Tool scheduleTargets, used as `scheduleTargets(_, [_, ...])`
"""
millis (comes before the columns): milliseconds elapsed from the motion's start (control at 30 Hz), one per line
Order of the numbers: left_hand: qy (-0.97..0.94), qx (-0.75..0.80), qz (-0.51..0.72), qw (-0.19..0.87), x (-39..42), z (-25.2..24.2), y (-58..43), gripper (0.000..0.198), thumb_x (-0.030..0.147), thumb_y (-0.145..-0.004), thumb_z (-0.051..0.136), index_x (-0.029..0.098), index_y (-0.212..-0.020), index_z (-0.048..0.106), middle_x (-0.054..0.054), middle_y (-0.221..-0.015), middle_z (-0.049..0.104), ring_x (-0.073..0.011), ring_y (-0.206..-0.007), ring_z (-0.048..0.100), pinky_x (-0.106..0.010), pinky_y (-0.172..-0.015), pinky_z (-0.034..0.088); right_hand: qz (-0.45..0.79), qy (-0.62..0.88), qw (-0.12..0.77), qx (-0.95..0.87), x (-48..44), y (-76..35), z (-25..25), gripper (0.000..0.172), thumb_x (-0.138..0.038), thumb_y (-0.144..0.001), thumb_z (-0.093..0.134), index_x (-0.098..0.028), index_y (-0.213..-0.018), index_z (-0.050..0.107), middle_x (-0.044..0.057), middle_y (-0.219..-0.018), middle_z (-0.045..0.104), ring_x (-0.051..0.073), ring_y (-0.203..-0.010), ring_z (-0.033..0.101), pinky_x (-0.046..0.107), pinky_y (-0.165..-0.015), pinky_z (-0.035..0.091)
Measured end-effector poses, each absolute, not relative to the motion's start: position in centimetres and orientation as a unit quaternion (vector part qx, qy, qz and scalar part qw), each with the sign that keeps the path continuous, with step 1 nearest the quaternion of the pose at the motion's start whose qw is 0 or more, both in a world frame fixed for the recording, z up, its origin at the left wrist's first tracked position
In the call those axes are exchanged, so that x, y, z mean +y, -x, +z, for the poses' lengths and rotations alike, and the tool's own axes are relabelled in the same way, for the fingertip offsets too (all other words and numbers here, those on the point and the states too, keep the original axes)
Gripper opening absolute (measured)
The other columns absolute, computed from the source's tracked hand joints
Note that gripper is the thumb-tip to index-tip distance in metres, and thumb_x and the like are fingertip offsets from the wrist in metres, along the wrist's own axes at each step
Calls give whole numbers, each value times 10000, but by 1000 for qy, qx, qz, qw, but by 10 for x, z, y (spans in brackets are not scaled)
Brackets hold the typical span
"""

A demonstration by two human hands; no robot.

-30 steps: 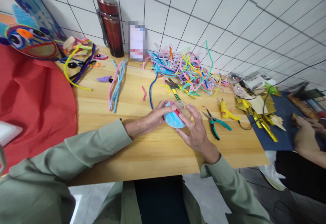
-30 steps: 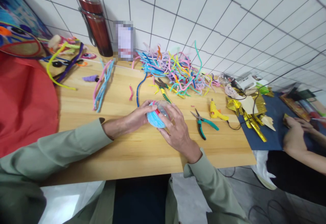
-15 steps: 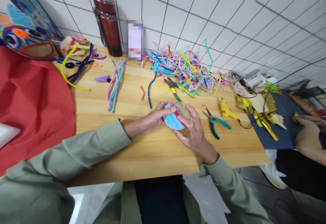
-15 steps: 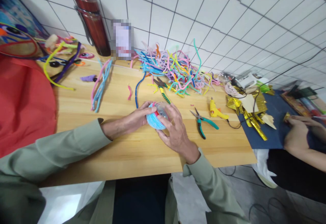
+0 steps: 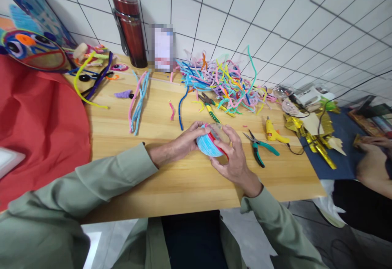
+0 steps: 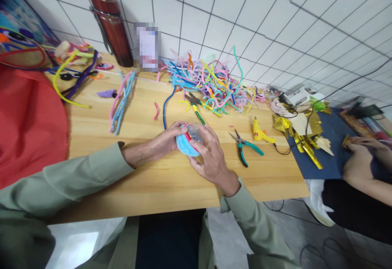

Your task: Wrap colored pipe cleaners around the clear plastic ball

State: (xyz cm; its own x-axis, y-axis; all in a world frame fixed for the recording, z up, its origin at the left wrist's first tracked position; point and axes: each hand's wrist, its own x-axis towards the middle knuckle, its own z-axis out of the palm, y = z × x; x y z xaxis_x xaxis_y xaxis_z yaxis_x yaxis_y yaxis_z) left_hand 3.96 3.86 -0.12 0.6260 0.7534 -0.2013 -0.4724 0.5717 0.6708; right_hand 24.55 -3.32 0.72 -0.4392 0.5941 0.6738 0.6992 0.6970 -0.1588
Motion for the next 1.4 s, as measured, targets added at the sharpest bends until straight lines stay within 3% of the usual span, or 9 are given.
scheduleTargets(500, [-300,236,363,850,37,3,-40,506,512,-802,946,210,-1100,672,-8,-1057,720,-183,-913,701,-281,-765,571,-65,371,377,-846,-32,-245,11,758,-169,-896,775,-323,-1574,475,158,-1700,474,418,-1569,506,724,-1177,549])
scheduleTargets(700, [-337,217,383,832,34,2,-43,563,570,-838,919,201,-1186,673,-38,-1188,720,-192,-1048,685,-301,-924,541,-52,379,374,-845,-33,-243,13,796,-184,-889,774,-382,-1588,448,129,-1709,473,429,-1552,529,756,-1169,541])
scheduleTargets(967, [-347,202,403,822,36,-8,-43,474,588,-918,840,200,-1145,693,-37,-1161,714,-207,-1099,669,-321,-975,537,-48,380,379,-842,-32,-240,14,821,-184,-859,791,-384,-1583,461,126,-1690,497,447,-1553,525,763,-1173,535])
scheduleTargets(1167, [-383,201,413,802,39,-17,-45,537,684,-938,771,205,-1173,717,-74,-1239,731,-262,-1237,666,-392,-1066,554,-47,387,364,-846,-32,-239,13,819,-205,-868,782,-397,-1587,439,124,-1700,482,452,-1543,533,777,-1165,533])
scheduleTargets(1300, [-467,214,428,744,42,-23,-48,619,774,-994,614,201,-1207,712,-109,-1316,721,-293,-1368,626,-463,-1178,522,-50,388,364,-846,-31,-240,14,809,-204,-872,780,-374,-1589,449,137,-1683,500,443,-1536,541,759,-1159,544])
scheduleTargets(1400, [-554,252,435,663,41,-22,-42,690,800,-1036,491,220,-1376,644,-133,-1468,660,-307,-1474,561,-512,-1276,447,-34,396,368,-841,-33,-241,17,783,-198,-875,778,-348,-1580,470,154,-1666,513,430,-1540,539,727,-1158,556])
